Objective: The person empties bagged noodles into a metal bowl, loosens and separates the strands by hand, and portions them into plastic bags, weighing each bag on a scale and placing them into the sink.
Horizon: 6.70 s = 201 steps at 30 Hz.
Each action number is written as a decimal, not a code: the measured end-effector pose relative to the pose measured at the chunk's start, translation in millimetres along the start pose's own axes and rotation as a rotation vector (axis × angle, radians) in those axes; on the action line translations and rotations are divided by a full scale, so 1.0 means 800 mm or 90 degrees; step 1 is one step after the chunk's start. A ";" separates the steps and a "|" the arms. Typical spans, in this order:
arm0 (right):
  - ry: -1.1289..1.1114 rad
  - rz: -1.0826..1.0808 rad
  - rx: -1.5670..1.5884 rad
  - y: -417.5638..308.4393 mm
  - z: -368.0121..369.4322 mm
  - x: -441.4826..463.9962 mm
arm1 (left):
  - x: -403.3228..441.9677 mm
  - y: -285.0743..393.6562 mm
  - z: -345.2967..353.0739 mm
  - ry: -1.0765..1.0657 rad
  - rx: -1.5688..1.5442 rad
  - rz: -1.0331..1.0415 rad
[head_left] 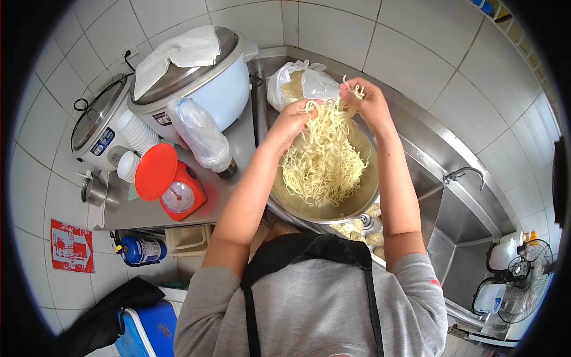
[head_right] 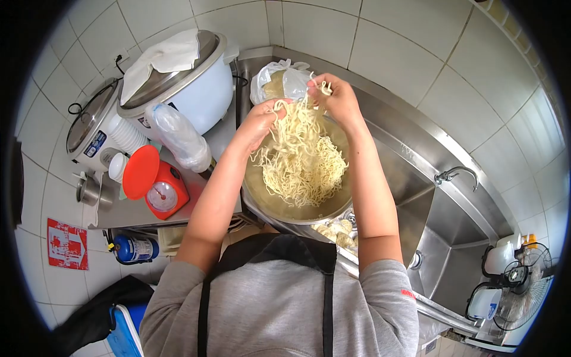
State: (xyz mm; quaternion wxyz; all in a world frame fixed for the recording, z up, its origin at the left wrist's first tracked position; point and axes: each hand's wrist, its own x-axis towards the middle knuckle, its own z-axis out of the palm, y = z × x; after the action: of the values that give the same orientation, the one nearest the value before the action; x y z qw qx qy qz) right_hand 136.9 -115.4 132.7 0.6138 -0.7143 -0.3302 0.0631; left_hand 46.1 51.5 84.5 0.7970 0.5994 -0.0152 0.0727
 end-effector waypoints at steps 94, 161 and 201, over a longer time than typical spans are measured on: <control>-0.217 -0.097 -0.258 -0.066 -0.033 -0.037 | 0.015 0.040 0.053 0.021 0.179 0.180; 0.076 -0.197 0.201 -0.095 -0.015 -0.032 | -0.019 0.026 0.039 -0.079 0.362 0.114; 0.104 -0.066 0.100 -0.073 -0.004 -0.035 | -0.010 -0.004 -0.007 -0.145 0.460 0.090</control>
State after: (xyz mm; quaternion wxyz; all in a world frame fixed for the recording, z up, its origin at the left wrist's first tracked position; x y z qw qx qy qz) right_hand 93.7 -131.3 178.3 0.6952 -0.6490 -0.3092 -0.0017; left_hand 38.3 55.6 79.1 0.5207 0.8433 -0.1184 0.0612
